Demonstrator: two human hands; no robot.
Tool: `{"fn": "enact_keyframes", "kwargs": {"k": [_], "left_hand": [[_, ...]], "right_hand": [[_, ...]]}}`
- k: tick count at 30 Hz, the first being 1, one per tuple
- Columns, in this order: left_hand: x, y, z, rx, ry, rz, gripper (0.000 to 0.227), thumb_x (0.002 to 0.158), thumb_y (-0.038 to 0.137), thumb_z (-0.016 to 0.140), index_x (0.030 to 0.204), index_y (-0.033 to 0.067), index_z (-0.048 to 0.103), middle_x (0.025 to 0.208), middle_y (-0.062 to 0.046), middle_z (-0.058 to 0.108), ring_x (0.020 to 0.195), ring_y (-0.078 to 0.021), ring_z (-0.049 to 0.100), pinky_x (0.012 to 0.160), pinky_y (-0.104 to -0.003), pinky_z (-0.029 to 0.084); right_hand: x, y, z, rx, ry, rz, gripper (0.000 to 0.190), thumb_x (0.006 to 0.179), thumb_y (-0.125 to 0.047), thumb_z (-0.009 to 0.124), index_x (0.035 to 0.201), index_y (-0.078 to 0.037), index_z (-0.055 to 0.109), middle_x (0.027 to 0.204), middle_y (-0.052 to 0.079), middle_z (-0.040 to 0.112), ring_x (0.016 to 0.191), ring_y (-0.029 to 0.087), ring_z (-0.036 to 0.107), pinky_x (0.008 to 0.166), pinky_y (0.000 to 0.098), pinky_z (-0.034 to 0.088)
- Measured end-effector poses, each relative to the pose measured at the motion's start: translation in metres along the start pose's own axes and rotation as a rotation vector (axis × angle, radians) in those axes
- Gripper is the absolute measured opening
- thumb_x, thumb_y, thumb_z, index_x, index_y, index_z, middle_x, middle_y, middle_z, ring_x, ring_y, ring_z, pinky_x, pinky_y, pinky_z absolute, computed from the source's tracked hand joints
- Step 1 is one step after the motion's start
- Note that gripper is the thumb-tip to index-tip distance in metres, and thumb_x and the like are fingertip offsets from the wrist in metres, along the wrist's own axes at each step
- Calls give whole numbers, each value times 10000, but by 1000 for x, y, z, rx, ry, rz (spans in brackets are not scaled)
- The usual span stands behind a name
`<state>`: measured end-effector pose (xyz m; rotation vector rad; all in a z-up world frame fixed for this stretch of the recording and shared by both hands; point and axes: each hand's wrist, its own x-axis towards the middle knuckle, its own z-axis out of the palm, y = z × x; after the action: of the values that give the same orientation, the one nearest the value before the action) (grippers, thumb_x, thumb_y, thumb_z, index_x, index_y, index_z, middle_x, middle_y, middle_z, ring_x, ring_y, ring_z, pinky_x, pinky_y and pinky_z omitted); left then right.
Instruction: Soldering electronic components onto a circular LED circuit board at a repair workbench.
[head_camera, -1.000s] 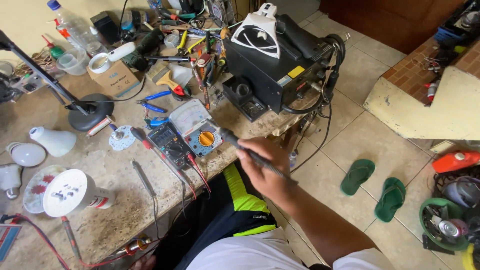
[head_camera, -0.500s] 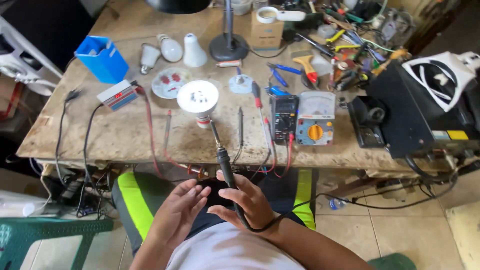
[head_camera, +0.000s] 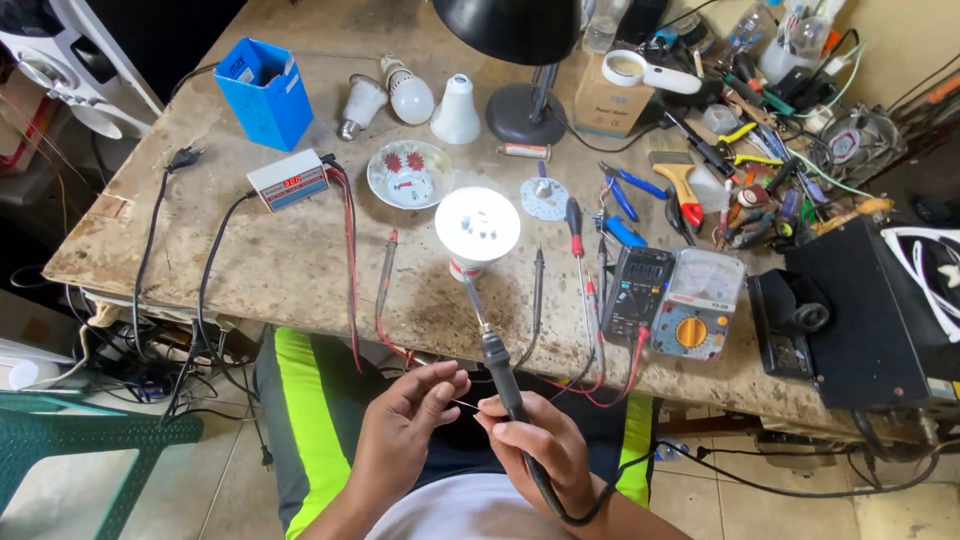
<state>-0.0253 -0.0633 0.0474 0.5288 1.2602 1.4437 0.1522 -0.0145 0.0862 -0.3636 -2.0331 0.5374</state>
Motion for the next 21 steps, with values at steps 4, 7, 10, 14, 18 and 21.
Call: {"fn": "enact_keyframes", "kwargs": {"k": [4, 7, 10, 14, 18, 21], "left_hand": [[4, 19, -4, 622, -126, 368, 252, 924, 311, 688, 1096, 156, 786, 969, 6, 851, 829, -126, 805, 657, -289, 634], [4, 46, 5, 969, -142, 791, 193, 931, 402, 718, 957, 222, 783, 819, 37, 686, 682, -161, 672, 564, -319, 493], [16, 75, 22, 890, -204, 962, 148, 945, 318, 733, 923, 173, 715, 815, -10, 603, 697, -219, 578, 613, -356, 462], [33, 83, 34, 571, -453, 614, 139, 1007, 211, 634, 1038, 94, 701, 883, -56, 722, 757, -217, 665, 680, -325, 509], [46, 91, 43, 531, -371, 626, 118, 1000, 198, 656, 978, 110, 731, 732, -26, 547, 622, -170, 519, 570, -304, 416], [55, 103, 44, 501, -274, 709, 92, 968, 143, 694, 1023, 96, 750, 749, -21, 586, 614, -143, 521, 567, -276, 434]], "right_hand": [[26, -5, -9, -54, 112, 32, 364, 848, 30, 784, 1054, -95, 511, 1010, 199, 747, 884, 263, 820, 809, 353, 720], [42, -2, -15, -93, 194, 108, 391, 823, -9, 796, 999, -109, 462, 923, 175, 754, 816, 233, 837, 740, 315, 738], [47, 9, -18, -139, 213, 154, 399, 829, -33, 787, 972, -118, 424, 872, 142, 767, 792, 201, 835, 739, 282, 694], [49, 25, -20, -205, 257, 223, 427, 813, -41, 807, 968, -147, 424, 782, 121, 777, 760, 187, 829, 727, 178, 624], [75, 31, -28, -301, 236, 210, 374, 781, -116, 833, 891, -138, 476, 783, 108, 770, 740, 176, 819, 619, 167, 629], [77, 43, -37, -226, 210, 276, 380, 798, -82, 812, 962, -134, 472, 806, 166, 764, 757, 204, 830, 651, 252, 703]]}}
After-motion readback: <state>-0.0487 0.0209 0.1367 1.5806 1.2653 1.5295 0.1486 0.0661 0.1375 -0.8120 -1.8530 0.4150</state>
